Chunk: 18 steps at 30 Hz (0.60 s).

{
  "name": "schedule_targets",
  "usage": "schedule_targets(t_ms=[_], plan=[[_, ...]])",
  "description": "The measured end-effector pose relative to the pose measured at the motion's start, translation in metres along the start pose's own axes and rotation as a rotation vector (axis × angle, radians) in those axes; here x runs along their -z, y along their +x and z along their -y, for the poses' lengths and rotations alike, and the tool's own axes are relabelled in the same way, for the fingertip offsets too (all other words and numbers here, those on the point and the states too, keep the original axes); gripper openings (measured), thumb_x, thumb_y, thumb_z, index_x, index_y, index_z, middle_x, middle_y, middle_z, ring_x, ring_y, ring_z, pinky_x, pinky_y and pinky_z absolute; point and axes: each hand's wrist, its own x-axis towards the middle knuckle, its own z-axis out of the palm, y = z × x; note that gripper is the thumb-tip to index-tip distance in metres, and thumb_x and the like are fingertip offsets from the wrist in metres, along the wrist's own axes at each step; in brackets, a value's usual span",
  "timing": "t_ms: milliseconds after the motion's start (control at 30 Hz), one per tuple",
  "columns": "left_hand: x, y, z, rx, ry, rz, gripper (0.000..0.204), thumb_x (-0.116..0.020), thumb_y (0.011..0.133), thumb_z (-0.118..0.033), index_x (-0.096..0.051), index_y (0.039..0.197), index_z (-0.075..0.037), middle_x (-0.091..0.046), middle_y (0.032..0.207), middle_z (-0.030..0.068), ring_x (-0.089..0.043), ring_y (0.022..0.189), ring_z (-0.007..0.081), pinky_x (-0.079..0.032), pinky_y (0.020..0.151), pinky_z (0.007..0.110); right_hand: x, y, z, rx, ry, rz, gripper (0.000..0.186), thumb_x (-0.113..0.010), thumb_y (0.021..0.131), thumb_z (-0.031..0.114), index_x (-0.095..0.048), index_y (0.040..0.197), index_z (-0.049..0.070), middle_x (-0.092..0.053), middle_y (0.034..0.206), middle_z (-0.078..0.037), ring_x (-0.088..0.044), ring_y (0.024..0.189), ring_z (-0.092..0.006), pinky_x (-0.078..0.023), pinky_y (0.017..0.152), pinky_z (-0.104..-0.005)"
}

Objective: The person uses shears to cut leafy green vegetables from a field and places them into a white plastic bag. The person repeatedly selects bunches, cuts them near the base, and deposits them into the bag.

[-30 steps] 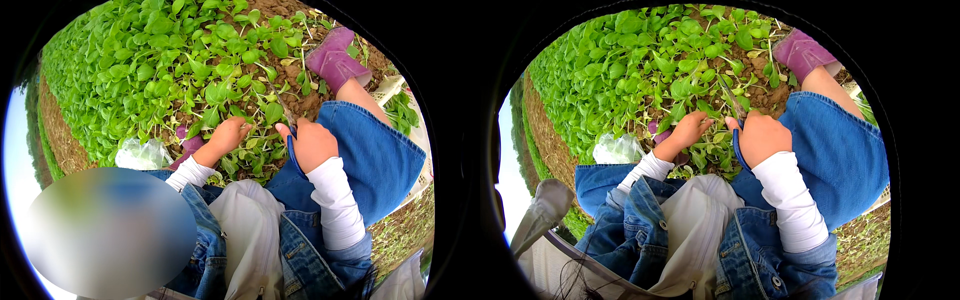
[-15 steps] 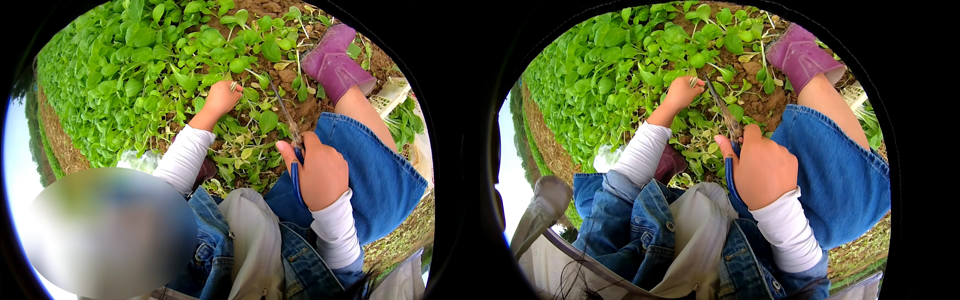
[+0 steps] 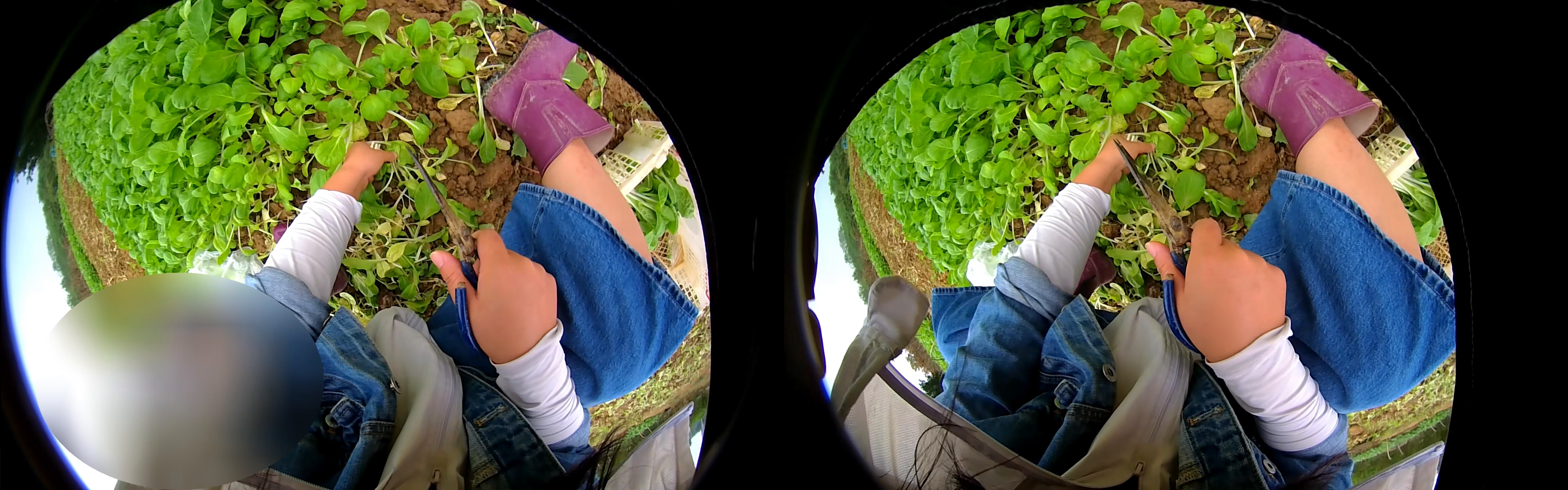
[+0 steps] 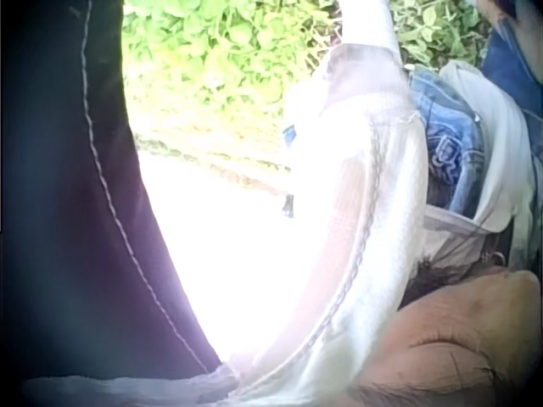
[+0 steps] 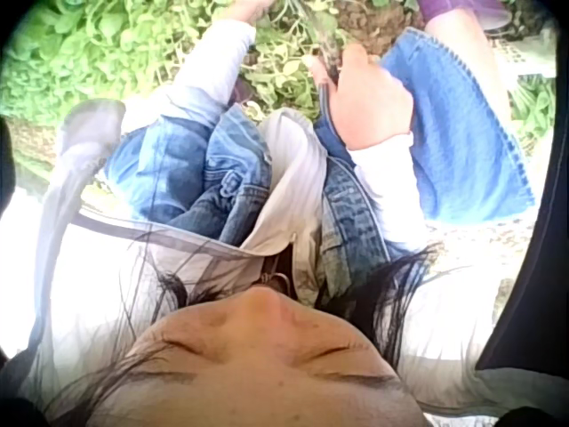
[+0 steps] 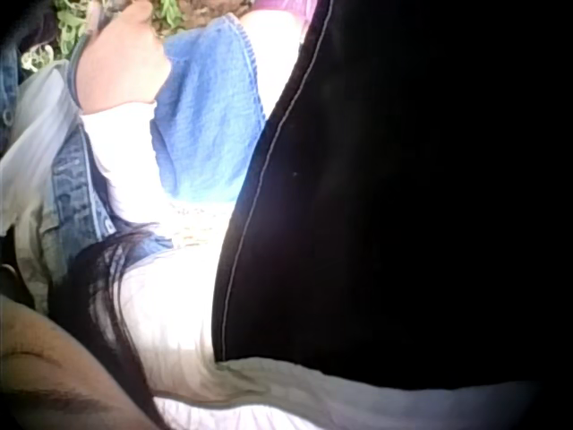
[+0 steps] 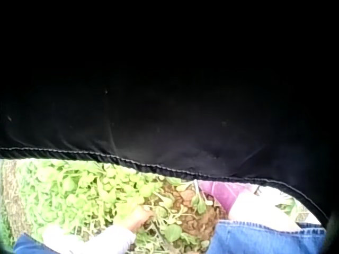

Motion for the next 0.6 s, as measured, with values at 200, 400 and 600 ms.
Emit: schedule_targets(t_ms=[200, 400, 600], plan=[[0.029, -0.013, 0.004, 0.020, 0.107, 0.228, 0.037, -0.073, 0.061, -0.028, -0.057, 0.082, -0.001, -0.047, 0.060, 0.0052, -0.038, 0.045, 0.0141, -0.029, 0.042, 0.028, 0.002, -0.006, 0.003, 0.029, -0.026, -0.006, 0.039, -0.052, 0.077, 0.042, -0.043, 0.067, 0.005, -0.048, 0.045, -0.010, -0.052, 0.040, -0.0268, -0.040, 0.037, -0.0347], [0.057, -0.108, -0.014, -0.221, -0.164, 0.237, 0.018, -0.067, 0.071, -0.022, -0.055, 0.070, -0.008, -0.040, 0.051, -0.0070, -0.030, 0.039, 0.0044, -0.021, 0.037, 0.021, -0.009, -0.011, 0.001, 0.085, -0.030, -0.016, 0.040, -0.051, 0.078, 0.042, -0.045, 0.069, 0.004, -0.051, 0.049, -0.012, -0.054, 0.045, -0.0288, -0.042, 0.039, -0.0369], [0.083, -0.190, 0.007, -0.312, -0.447, 0.319, 0.020, -0.057, 0.080, -0.023, -0.060, 0.085, -0.004, -0.032, 0.045, -0.0090, -0.025, 0.037, 0.0016, -0.016, 0.035, 0.018, -0.014, -0.013, 0.007, 0.060, 0.136, 0.221, 0.045, -0.053, 0.076, 0.045, -0.048, 0.074, 0.001, -0.056, 0.063, -0.017, -0.055, 0.063, -0.0347, -0.043, 0.056, -0.0417]])
